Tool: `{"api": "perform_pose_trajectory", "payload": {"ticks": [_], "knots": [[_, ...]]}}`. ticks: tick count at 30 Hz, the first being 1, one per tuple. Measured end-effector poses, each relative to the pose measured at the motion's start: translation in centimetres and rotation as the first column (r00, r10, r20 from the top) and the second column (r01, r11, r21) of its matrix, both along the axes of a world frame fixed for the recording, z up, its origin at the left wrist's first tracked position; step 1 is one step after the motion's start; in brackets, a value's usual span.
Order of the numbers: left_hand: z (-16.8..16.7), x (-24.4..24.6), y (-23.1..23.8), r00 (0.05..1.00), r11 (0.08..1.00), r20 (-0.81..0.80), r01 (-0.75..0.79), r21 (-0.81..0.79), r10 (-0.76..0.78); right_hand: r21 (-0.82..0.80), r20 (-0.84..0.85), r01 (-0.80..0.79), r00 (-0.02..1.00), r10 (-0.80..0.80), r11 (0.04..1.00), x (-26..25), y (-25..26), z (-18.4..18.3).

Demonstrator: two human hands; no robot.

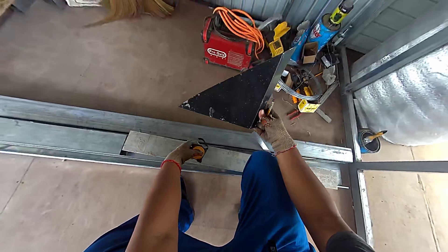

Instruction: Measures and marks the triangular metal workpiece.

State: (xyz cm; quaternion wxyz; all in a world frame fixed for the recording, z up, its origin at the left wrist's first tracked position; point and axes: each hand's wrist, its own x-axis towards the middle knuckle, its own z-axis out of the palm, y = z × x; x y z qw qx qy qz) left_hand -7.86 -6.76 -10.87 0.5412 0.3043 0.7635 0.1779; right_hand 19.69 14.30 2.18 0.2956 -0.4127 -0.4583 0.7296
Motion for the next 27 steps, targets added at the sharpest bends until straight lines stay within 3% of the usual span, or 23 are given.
{"api": "perform_pose_trajectory", "payload": {"ticks": [3,12,27], "knots": [[-1.5,-0.4,-0.3,0.995,0.996,-0.061,0.076,0.036,-0.074,0.022,-0.039,0.003,0.999,-0.002,1.0,-0.1,-0.9,0.1],[-2.9,0.1,-0.4,0.994,0.996,-0.108,0.033,0.082,-0.024,0.033,-0.341,-0.027,0.939,0.036,0.999,-0.5,-2.2,-0.1],[-3.6,-0.3,-0.2,0.996,0.997,-0.083,0.05,0.06,-0.045,0.091,-0.412,-0.127,0.898,0.154,0.988,-0.5,-2.0,-1.0]]}}
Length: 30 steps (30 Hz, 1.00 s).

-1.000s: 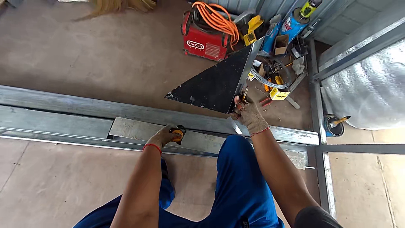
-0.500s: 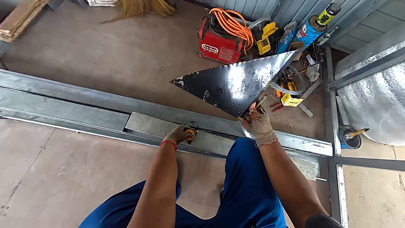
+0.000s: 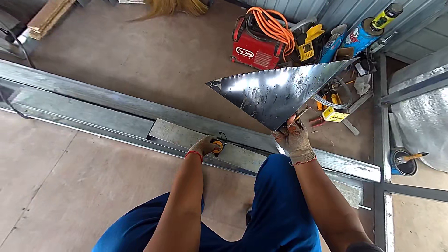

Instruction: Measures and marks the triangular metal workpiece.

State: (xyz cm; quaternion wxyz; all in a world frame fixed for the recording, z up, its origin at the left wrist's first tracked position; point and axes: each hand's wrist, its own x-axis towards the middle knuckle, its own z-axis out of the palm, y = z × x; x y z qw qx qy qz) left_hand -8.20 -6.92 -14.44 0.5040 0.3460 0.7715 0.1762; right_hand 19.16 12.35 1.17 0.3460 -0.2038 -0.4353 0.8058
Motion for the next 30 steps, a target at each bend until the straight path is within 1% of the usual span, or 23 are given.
{"api": "perform_pose_trajectory", "payload": {"ticks": [4,6,10,16,18,23,27,30], "knots": [[-0.2,0.1,-0.2,1.0,1.0,-0.013,-0.008,0.017,0.008,-0.013,0.017,0.01,1.0,-0.01,1.0,-0.1,0.1,-0.3],[0.5,0.4,-0.3,1.0,0.999,-0.008,-0.03,0.027,0.03,-0.035,0.01,0.008,1.0,-0.007,0.999,0.0,0.1,-0.4],[-0.5,0.1,-0.3,1.0,0.999,0.001,-0.027,0.028,0.027,-0.043,-0.032,-0.003,0.999,0.001,0.999,0.1,0.2,-0.4],[-0.7,0.0,-0.2,1.0,1.0,-0.01,-0.004,0.007,0.004,-0.038,0.032,0.049,0.998,-0.048,0.998,0.5,0.3,-0.5],[-0.7,-0.1,-0.2,1.0,1.0,-0.018,-0.002,0.0,0.002,-0.04,0.025,0.055,0.998,-0.054,0.998,0.5,0.4,-0.7],[0.1,0.0,0.1,1.0,1.0,0.005,-0.011,-0.019,0.011,-0.013,0.029,0.052,0.998,-0.051,0.999,0.6,0.6,-0.6],[0.7,0.4,0.0,1.0,0.999,-0.012,-0.027,-0.028,0.027,-0.038,0.046,0.057,0.997,-0.055,0.998,0.6,0.7,-0.7],[0.0,0.0,0.2,1.0,0.999,0.007,-0.026,-0.039,0.026,-0.049,0.058,0.083,0.995,-0.08,0.995,0.6,0.8,-0.7]]}}
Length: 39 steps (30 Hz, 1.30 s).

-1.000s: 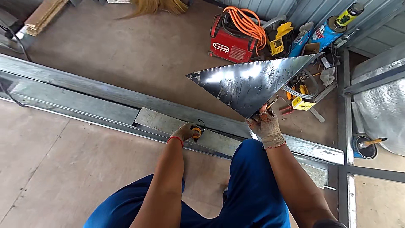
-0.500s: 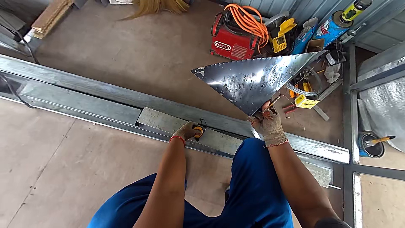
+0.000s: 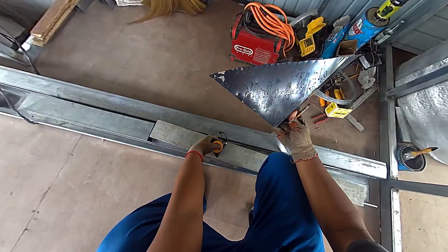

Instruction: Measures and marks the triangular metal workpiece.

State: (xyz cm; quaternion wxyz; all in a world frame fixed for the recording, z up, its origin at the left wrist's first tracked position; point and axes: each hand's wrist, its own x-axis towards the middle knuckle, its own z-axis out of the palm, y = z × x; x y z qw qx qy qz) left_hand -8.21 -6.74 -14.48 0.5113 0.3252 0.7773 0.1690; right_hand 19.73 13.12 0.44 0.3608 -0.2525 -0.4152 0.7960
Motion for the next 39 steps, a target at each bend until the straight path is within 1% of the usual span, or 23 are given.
{"api": "perform_pose_trajectory", "payload": {"ticks": [4,8,14,16,18,22,29,33,36,38,39], "knots": [[0.0,-0.2,0.1,1.0,1.0,-0.009,0.024,-0.002,-0.024,0.014,0.021,0.006,1.0,-0.006,1.0,0.1,0.2,-0.2],[-0.8,-0.4,0.0,0.999,0.999,-0.022,0.044,0.011,-0.044,0.028,0.016,-0.002,1.0,0.001,1.0,0.0,0.3,-0.3],[-0.8,-0.4,0.0,0.999,0.999,-0.023,0.046,0.002,-0.046,0.037,0.016,-0.002,1.0,0.002,0.999,0.2,0.3,-0.1],[-0.2,-0.2,0.1,0.999,0.999,-0.027,0.046,-0.005,-0.046,0.041,0.036,0.002,0.999,-0.003,0.999,0.2,0.3,-0.1],[-0.1,-0.2,0.2,0.999,0.999,-0.023,0.042,-0.016,-0.043,0.034,0.017,0.003,1.0,-0.004,0.999,0.3,0.3,-0.2],[-0.7,-0.4,0.2,0.998,0.999,-0.025,0.052,-0.008,-0.052,0.004,-0.078,0.008,0.997,-0.008,1.0,0.0,0.7,-0.4],[-1.6,-0.2,-0.4,0.999,0.999,-0.029,0.023,0.029,-0.023,-0.038,-0.039,0.027,0.999,-0.028,0.999,-0.2,0.5,-0.6],[-0.6,0.0,-0.3,1.0,1.0,-0.011,0.026,0.018,-0.025,-0.058,0.013,0.05,0.999,-0.05,0.997,-0.2,0.3,-0.5],[-0.4,0.2,-0.2,1.0,0.999,0.007,0.015,0.043,-0.015,-0.075,0.004,0.093,0.996,-0.093,0.993,-0.6,0.7,-0.5],[-0.1,0.3,-0.4,0.996,1.0,0.087,-0.006,0.009,0.005,-0.071,0.037,0.107,0.994,-0.105,0.992,-0.5,0.8,-0.4],[0.3,0.3,-0.6,0.988,0.998,0.144,-0.058,-0.01,0.059,-0.068,0.062,0.119,0.991,-0.114,0.991,-0.4,1.3,-0.5]]}}
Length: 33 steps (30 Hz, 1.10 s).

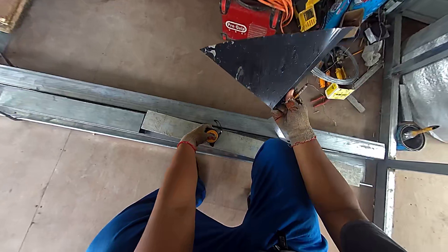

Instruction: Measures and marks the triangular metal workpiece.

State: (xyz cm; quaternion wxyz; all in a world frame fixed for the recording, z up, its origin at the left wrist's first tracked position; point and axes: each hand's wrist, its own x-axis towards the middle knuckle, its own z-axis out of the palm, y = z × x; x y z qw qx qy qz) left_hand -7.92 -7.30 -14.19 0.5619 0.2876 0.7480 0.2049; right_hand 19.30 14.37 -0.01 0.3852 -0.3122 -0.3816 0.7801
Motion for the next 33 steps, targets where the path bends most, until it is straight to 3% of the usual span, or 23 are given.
{"api": "perform_pose_trajectory", "payload": {"ticks": [2,6,10,13,16,19,23,28,33], "knots": [[1.6,0.1,-1.0,0.966,0.979,0.157,-0.201,-0.041,0.205,-0.007,0.114,0.031,0.993,-0.03,0.999,0.1,1.0,-0.4],[2.7,-1.0,-4.8,0.685,0.769,0.423,-0.637,-0.046,0.593,-0.042,0.39,0.039,0.921,-0.019,0.998,0.5,1.9,-3.8],[3.0,-3.0,-9.0,0.46,0.528,0.54,-0.848,0.033,0.705,-0.095,0.551,-0.148,0.816,0.176,0.984,0.9,-0.1,-9.1],[4.2,-3.2,-11.1,0.394,0.403,0.598,-0.906,0.127,0.698,-0.139,0.614,-0.356,0.701,0.363,0.924,0.6,-2.5,-11.8],[5.6,-2.3,-12.6,0.415,0.362,0.641,-0.905,0.221,0.646,-0.169,0.703,-0.501,0.543,0.46,0.849,-0.8,-4.9,-13.4],[6.2,-1.0,-14.4,0.481,0.392,0.652,-0.872,0.291,0.586,-0.156,0.769,-0.599,0.426,0.477,0.786,-2.6,-6.4,-15.4],[6.5,0.5,-17.7,0.537,0.425,0.674,-0.836,0.347,0.507,-0.102,0.892,-0.681,0.259,0.37,0.725,-4.8,-7.4,-15.6],[10.0,0.5,-20.3,0.61,0.428,0.627,-0.79,0.438,0.484,-0.084,0.981,-0.769,0.049,0.189,0.634,-5.7,-7.9,-13.1],[14.8,-2.8,-17.5,0.727,0.573,0.587,-0.666,0.477,0.356,-0.059,0.998,-0.805,-0.042,0.042,0.591,-5.8,-8.3,-12.9]]}}
